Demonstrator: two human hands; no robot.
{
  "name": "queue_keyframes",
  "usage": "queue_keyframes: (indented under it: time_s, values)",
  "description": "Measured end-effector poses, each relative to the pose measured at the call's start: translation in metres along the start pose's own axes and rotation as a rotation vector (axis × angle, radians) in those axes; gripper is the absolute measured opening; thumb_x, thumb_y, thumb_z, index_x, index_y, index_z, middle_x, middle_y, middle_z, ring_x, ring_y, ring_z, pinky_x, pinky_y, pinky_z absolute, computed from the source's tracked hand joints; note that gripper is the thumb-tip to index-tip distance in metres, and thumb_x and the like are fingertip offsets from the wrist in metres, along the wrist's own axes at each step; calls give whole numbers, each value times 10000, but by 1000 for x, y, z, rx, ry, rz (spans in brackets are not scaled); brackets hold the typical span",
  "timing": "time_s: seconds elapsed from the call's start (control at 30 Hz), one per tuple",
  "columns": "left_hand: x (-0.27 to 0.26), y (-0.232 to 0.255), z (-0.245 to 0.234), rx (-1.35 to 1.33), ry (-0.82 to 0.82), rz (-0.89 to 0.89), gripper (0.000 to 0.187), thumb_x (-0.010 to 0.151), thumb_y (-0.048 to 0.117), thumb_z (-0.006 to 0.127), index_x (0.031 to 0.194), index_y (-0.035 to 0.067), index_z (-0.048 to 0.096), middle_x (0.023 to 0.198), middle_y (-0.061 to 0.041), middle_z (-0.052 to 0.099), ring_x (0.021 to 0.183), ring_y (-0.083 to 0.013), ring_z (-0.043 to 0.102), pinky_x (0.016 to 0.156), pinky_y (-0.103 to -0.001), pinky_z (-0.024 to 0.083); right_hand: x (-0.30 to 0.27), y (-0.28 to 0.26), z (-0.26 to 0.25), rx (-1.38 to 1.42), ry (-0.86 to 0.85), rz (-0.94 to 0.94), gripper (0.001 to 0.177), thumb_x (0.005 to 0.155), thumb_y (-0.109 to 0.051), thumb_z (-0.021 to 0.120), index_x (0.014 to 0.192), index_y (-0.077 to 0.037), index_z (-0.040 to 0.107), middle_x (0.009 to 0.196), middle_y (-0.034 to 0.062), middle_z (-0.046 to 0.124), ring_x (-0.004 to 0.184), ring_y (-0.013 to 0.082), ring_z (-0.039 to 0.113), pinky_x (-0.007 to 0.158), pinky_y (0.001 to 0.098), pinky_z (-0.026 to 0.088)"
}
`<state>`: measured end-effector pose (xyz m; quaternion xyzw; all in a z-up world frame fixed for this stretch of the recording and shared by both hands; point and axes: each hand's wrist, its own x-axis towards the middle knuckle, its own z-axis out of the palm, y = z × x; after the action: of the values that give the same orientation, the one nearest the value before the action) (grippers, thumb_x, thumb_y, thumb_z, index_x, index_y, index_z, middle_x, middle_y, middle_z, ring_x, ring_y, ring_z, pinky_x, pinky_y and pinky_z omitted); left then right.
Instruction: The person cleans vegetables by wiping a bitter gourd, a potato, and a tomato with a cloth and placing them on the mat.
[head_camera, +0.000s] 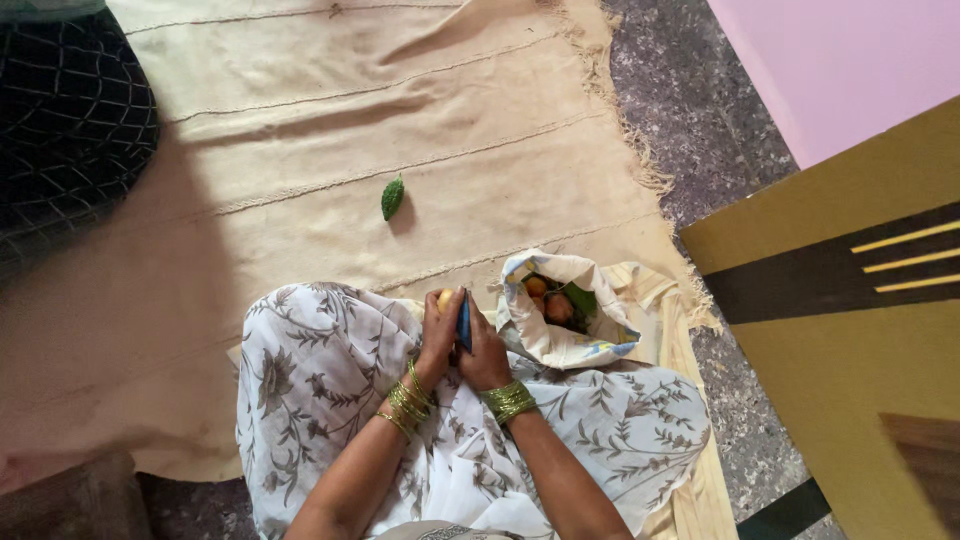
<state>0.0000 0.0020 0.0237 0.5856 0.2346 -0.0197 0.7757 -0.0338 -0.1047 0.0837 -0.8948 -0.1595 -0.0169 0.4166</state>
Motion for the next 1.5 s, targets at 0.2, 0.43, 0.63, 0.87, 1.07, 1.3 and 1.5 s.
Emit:
queue_keyframes:
  time_s: [0.2, 0.43, 0.63, 0.87, 1.07, 1.3, 1.5]
  values:
    - [48, 9, 4, -85, 61, 248, 515, 995, 348, 667, 1377, 38, 513, 1140, -101, 573, 964, -158, 546, 828, -276, 506, 4, -8, -12, -54, 6, -21, 789, 766, 31, 565, 1541, -68, 454, 1387, 245, 621, 1221, 435, 648, 1017, 463, 531]
    - [146, 77, 24, 721, 42, 355, 649, 962, 427, 695, 1461, 94, 446, 1256, -162, 550, 992, -270, 659, 853, -384, 592, 18, -2, -19, -56, 127, -34, 717, 805, 23, 583, 1509, -71, 480, 1367, 240, 630, 1255, 430, 622, 1059, 469, 507]
    - [201, 70, 39, 954, 171, 471, 621, 807, 433, 830, 1322, 211, 563, 1172, -155, 624, 957, -352, 685, 765, -478, 588, 19, -3, -21, -70, 21, 74, 778, 752, 19, 588, 1514, -93, 480, 1391, 222, 592, 1213, 424, 621, 1003, 454, 520]
    - [253, 54, 47, 1173, 197, 375, 595, 780, 424, 856, 1281, 247, 589, 1205, -141, 612, 1035, -362, 675, 772, -517, 583, 27, 4, -14, -84, 5, 47, 705, 779, 13, 604, 1469, -85, 495, 1356, 216, 604, 1185, 422, 629, 972, 467, 529]
    - [243, 69, 52, 1233, 170, 285, 753, 726, 449, 882, 1348, 226, 520, 1232, -157, 569, 1081, -392, 618, 782, -539, 560, 29, -3, -18, -21, -37, 46, 687, 795, 30, 569, 1471, -74, 506, 1337, 206, 619, 1156, 424, 640, 949, 481, 540]
    - [113, 114, 83, 873, 16, 936, 468, 994, 339, 764, 1331, 75, 572, 1131, -112, 665, 1017, -240, 664, 835, -389, 586, 31, 0, -16, -34, -55, 23, 658, 798, 6, 573, 1449, -73, 521, 1311, 192, 627, 1101, 419, 638, 941, 490, 524]
    - [2, 82, 135, 1183, -829, 475, 169, 1036, 223, 567, 1047, 180, 730, 892, -85, 755, 760, -267, 728, 656, -446, 569, 31, 10, -5, -31, -148, -69, 670, 830, -75, 586, 1488, -75, 463, 1354, 191, 586, 1167, 400, 590, 998, 469, 482]
